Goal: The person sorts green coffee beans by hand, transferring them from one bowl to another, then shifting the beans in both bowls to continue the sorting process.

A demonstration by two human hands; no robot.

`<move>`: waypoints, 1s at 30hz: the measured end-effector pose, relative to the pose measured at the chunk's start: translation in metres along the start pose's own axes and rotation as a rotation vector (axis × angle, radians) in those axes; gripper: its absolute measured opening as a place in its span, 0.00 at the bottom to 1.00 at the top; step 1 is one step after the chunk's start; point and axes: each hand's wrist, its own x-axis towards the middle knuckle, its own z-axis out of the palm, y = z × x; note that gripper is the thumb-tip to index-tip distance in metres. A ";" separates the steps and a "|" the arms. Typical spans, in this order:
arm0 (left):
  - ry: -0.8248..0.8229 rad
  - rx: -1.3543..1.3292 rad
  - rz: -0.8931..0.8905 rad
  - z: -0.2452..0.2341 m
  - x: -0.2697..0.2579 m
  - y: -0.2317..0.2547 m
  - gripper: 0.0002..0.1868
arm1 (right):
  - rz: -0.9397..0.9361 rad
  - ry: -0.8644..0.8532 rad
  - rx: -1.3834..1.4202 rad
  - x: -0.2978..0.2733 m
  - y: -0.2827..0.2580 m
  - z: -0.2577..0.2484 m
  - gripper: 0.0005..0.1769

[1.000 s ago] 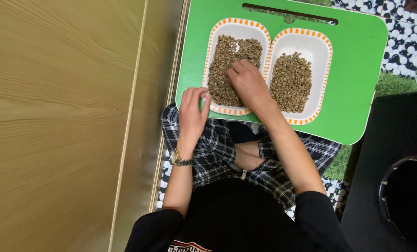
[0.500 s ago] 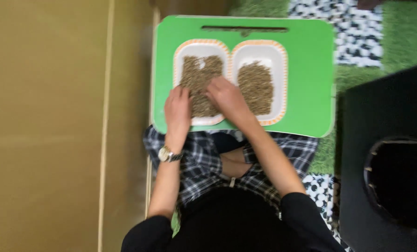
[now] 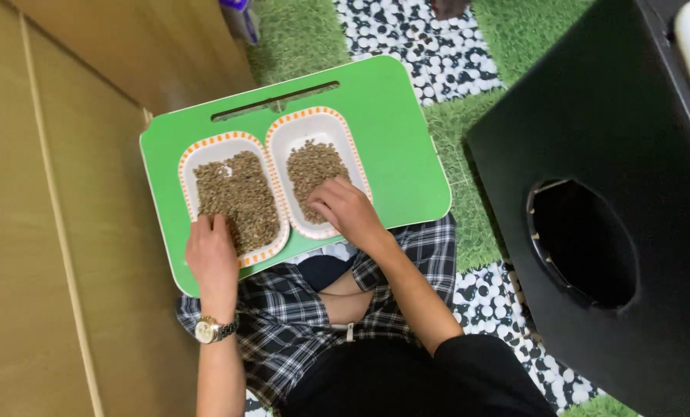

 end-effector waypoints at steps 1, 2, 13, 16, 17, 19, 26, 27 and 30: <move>0.004 -0.001 0.011 -0.004 0.000 0.003 0.04 | 0.005 0.009 -0.004 -0.003 0.006 -0.001 0.01; 0.008 0.048 0.011 -0.008 0.000 0.005 0.05 | 0.015 0.026 -0.009 -0.005 0.012 -0.001 0.01; -0.001 -0.115 -0.046 0.001 0.000 0.009 0.07 | 0.173 0.002 -0.087 -0.013 0.030 -0.007 0.05; -0.021 -0.115 -0.047 -0.005 0.001 0.012 0.05 | 0.138 0.037 -0.030 -0.008 0.019 -0.018 0.02; -0.008 -0.125 -0.041 -0.007 0.002 0.013 0.05 | 0.122 0.037 -0.043 -0.007 0.019 -0.018 0.02; 0.005 -0.132 -0.040 -0.010 0.001 0.014 0.05 | 0.104 0.034 -0.053 -0.007 0.019 -0.017 0.02; 0.027 -0.354 -0.053 -0.021 0.000 0.031 0.03 | 0.100 -0.002 -0.084 -0.013 0.035 -0.001 0.02; 0.020 -0.422 -0.042 -0.023 0.008 0.042 0.01 | 0.075 0.027 -0.075 -0.006 0.033 -0.010 0.02; 0.013 -0.431 0.021 -0.001 0.008 0.070 0.05 | 0.107 0.025 -0.028 -0.010 0.031 -0.004 0.03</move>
